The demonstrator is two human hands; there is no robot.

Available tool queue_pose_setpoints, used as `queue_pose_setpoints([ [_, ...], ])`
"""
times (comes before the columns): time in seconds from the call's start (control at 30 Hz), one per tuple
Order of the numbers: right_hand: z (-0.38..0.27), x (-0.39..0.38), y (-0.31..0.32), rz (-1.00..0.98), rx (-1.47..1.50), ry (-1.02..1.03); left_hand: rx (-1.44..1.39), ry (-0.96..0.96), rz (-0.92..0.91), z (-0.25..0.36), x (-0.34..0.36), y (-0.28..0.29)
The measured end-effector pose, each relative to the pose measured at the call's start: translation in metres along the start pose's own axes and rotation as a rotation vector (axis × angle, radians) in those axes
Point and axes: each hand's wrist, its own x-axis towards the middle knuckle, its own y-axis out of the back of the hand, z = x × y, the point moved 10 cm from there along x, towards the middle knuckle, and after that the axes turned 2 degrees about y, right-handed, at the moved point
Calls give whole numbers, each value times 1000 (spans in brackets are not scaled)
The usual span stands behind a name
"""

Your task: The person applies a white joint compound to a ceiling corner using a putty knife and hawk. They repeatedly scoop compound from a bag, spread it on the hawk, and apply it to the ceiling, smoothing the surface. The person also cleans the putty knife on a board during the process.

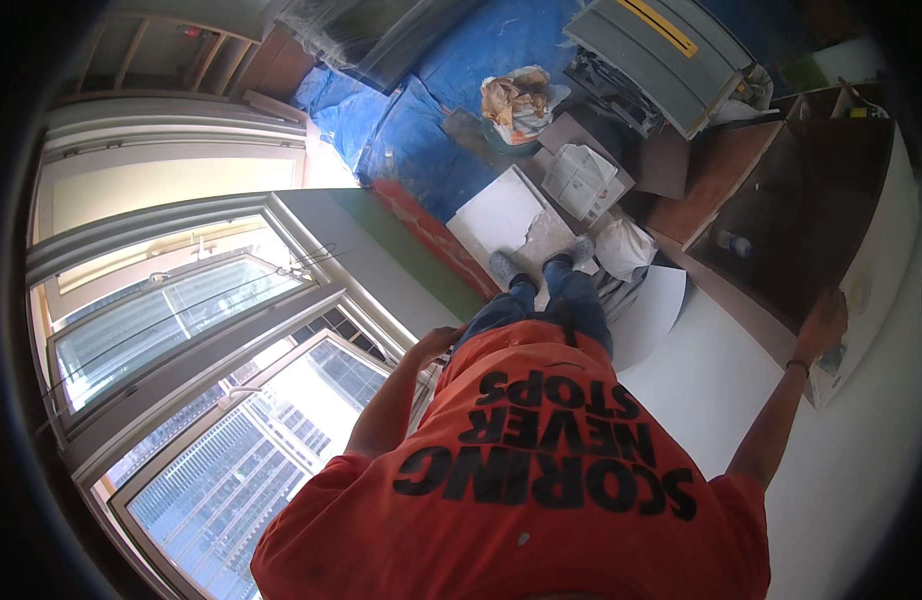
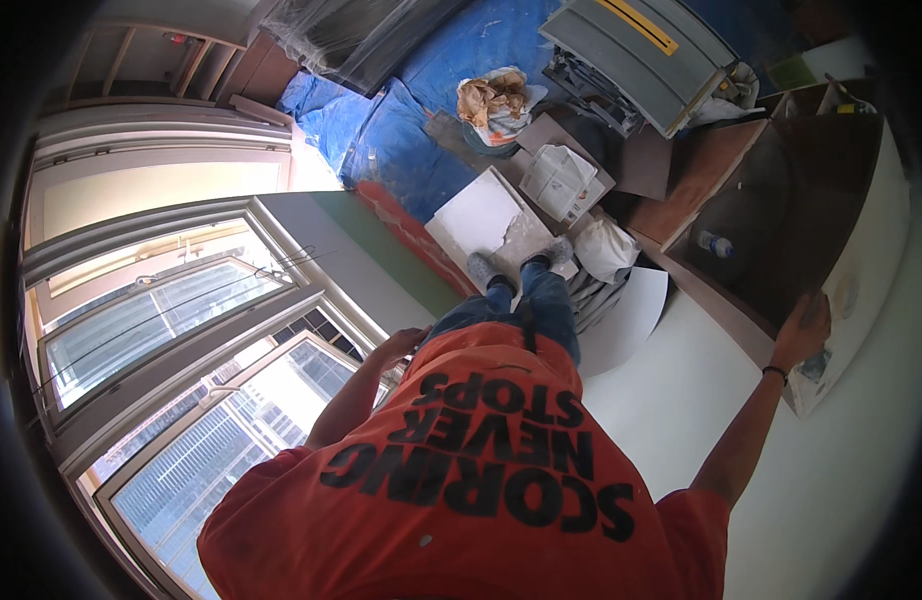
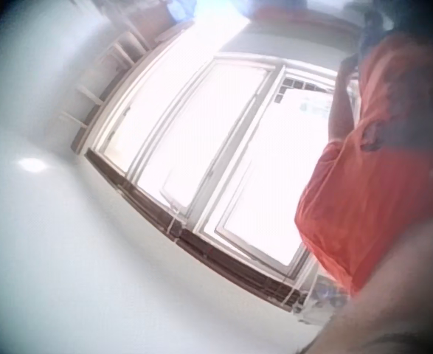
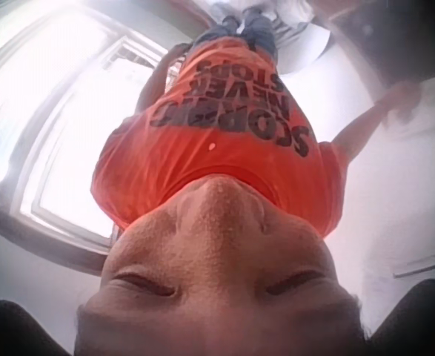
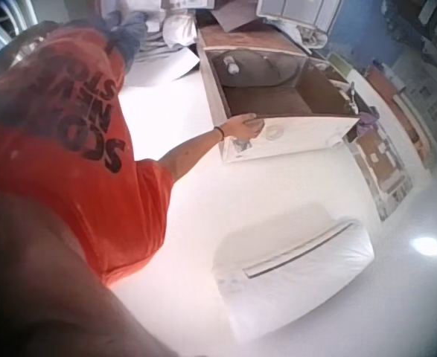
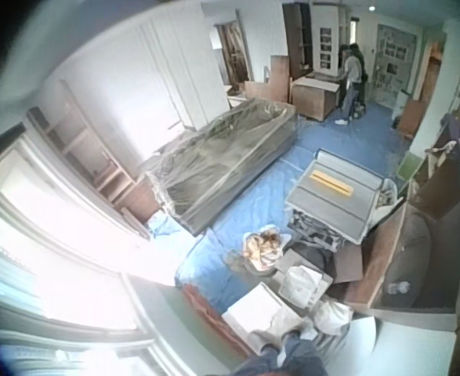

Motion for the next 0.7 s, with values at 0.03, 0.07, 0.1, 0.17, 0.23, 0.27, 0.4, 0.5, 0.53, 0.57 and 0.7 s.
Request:
queue_pose_setpoints([
  [0.03,3,0,-1,-13,-10,-25,14,-29,8,5,-1,-5],
  [0.07,3,0,-1,-16,-23,-27,18,-38,-9,6,0,-11],
  [0.1,3,1,0,-13,-31,-15,46,-65,16,8,1,-13],
  [0.17,0,3,1,-23,-8,8,55,-48,29,1,4,-18],
  [0.23,2,4,-2,-80,32,-8,50,-118,135,-1,4,-15],
  [0.27,-4,5,-1,-84,13,37,85,-151,200,-2,1,-14],
  [0.4,-6,4,-4,-131,0,45,82,-199,314,-8,-18,-12],
  [0.5,-10,5,-3,-118,-8,58,76,-336,303,6,-38,-9],
  [0.53,-14,7,-1,-112,2,80,-30,-358,210,8,-44,-14],
  [0.57,-17,9,2,-110,24,81,-50,-331,150,6,-47,-16],
  [0.7,-53,20,8,-186,-237,167,-240,-294,-52,-3,-65,-32],
])
